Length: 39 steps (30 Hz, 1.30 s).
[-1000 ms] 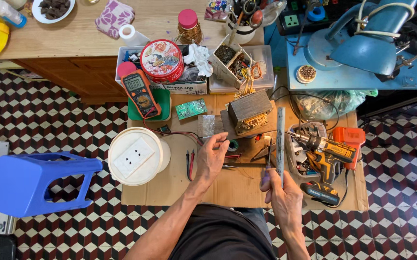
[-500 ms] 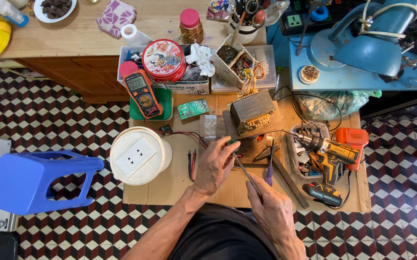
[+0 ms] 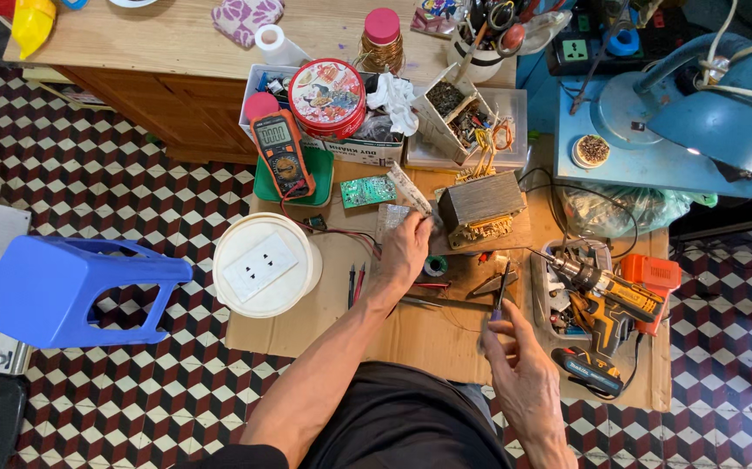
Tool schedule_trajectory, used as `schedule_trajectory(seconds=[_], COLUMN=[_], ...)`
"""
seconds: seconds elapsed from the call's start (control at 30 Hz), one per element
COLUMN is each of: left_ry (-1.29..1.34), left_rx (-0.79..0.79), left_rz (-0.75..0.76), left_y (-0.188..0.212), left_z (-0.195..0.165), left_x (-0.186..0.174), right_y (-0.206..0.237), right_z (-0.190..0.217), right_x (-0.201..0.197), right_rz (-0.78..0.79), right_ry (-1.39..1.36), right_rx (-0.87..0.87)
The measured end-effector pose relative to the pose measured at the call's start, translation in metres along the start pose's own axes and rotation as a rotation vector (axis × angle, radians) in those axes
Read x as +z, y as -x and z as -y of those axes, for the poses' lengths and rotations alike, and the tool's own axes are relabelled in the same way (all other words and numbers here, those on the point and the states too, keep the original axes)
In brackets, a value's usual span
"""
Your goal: The person measures a transformer-like component with a ruler at a cluttered workbench, then unwraps an electric kettle from a plastic bag and handles its base and lid. They pick up a drill and a heat gun, work on the kettle parts, and finally place items into a plastic bag.
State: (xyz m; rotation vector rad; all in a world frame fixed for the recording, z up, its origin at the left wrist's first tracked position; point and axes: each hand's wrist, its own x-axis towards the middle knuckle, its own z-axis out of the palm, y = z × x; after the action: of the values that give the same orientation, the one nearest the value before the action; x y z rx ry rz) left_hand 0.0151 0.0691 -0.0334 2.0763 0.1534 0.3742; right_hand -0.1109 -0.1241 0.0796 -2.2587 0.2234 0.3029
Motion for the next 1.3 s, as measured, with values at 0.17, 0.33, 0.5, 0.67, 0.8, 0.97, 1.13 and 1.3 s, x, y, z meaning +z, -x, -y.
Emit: schedule_trajectory(seconds=[0.17, 0.33, 0.5, 0.67, 0.8, 0.97, 1.13, 1.3], left_ry=[-0.068, -0.062, -0.052, -0.012, 0.008, -0.036, -0.214, -0.237], left_rx=[-0.006, 0.045, 0.309, 0.5, 0.62, 0.423, 0.169, 0.082], left_rz=[0.052, 0.092, -0.069, 0.031, 0.102, 0.236, 0.492, 0.496], left_y=[-0.005, -0.003, -0.001, 0.019, 0.05, 0.082, 0.104, 0.098], left_z=[0.004, 0.002, -0.029, -0.075, -0.098, -0.072, -0.011, 0.004], left_x=[0.013, 0.014, -0.004, -0.031, -0.032, -0.033, -0.036, -0.014], right_y=[0.013, 0.02, 0.023, 0.016, 0.002, 0.002, 0.02, 0.017], right_z=[-0.025, -0.035, -0.04, -0.025, -0.007, -0.007, -0.034, -0.049], right_x=[-0.001, 0.002, 0.011, 0.001, -0.018, -0.027, -0.023, -0.021], right_rz=[0.035, 0.06, 0.006, -0.087, -0.101, -0.086, -0.284, -0.263], right_ry=[-0.004, -0.017, -0.144, -0.492, -0.445, -0.025, 0.35, 0.411], right_rx=[0.239, 0.372, 0.121, 0.059, -0.024, 0.06, -0.45, -0.49])
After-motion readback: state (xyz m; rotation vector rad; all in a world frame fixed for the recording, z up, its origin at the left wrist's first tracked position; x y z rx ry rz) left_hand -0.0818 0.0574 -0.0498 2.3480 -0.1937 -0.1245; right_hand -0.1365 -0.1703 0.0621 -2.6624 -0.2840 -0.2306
